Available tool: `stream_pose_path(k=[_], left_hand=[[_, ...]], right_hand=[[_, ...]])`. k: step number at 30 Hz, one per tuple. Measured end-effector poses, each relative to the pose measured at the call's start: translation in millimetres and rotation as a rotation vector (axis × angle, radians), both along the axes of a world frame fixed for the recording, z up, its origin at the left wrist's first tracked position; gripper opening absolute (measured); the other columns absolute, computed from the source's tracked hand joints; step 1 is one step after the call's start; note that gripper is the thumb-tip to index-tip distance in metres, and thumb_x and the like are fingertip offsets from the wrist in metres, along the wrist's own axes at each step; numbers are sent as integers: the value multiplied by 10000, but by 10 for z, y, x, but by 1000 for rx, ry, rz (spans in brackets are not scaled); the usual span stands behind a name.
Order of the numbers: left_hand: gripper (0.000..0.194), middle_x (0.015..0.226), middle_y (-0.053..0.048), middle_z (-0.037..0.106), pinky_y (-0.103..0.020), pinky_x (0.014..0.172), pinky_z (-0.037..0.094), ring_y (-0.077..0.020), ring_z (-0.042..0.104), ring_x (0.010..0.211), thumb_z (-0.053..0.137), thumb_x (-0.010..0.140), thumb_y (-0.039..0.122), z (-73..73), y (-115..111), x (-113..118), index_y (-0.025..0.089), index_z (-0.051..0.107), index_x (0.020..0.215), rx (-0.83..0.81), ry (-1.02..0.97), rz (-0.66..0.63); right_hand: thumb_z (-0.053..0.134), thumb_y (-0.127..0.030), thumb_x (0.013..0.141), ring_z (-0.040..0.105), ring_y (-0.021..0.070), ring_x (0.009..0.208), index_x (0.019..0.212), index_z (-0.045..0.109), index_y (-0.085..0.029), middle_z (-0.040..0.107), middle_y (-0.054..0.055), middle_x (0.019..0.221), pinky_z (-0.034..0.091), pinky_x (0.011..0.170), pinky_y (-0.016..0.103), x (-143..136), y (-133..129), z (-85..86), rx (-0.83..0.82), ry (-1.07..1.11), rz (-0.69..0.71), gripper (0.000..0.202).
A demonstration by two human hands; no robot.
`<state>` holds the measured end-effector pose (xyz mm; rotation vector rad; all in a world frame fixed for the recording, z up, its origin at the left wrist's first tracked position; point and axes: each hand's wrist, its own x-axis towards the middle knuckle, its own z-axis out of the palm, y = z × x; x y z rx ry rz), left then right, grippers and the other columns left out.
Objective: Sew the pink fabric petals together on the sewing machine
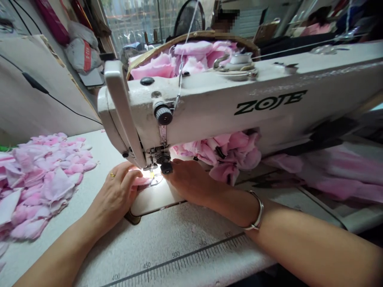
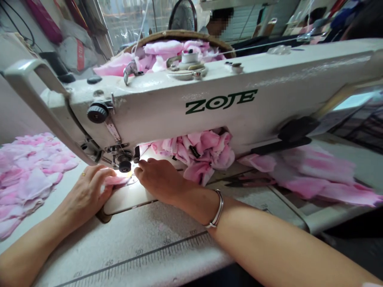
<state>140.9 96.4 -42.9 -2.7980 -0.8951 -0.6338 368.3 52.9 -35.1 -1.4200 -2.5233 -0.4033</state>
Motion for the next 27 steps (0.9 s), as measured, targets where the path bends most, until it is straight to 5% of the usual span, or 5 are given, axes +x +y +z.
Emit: stream_pose_path(k=[4, 12, 21, 24, 27], left_hand=[[206, 1050, -89, 548, -425, 889, 454, -253, 503, 1032, 503, 831, 84, 39, 67, -88, 189, 478, 1007, 170, 26, 40], [126, 923, -15, 626, -422, 934, 420, -177, 555, 840, 472, 897, 149, 114, 99, -91, 225, 565, 937, 205, 133, -64], [259, 990, -4, 629, -430, 1121, 299, -172, 536, 1044, 421, 916, 68, 207, -163, -11, 188, 583, 1078, 366, 185, -373], [227, 1054, -40, 619, -421, 1061, 363, -202, 505, 1099, 404, 937, 111, 157, -148, 26, 164, 569, 1084, 249, 180, -379], [170, 1040, -72, 610, -364, 876, 465, -209, 539, 1004, 416, 945, 184, 97, -102, 9, 168, 561, 1032, 57, 164, -216]], right_hand=[[535, -72, 789, 538, 167, 652, 828, 592, -153, 625, 49, 808, 215, 472, 319, 45, 1, -13, -43, 61, 5, 106], [522, -247, 882, 569, 156, 708, 850, 593, -174, 643, 17, 867, 263, 515, 299, 60, -42, 12, -149, 208, -40, 107], [512, -213, 876, 582, 166, 668, 876, 611, -180, 660, 41, 800, 283, 494, 290, -184, -71, 50, -177, 193, -67, 104], [504, -210, 876, 589, 192, 672, 921, 611, -172, 667, 58, 783, 320, 490, 290, -250, -55, 27, -143, 157, -26, 122], [492, -226, 888, 597, 201, 659, 881, 614, -182, 666, 53, 764, 331, 471, 289, -217, -55, 50, -127, 132, -28, 130]])
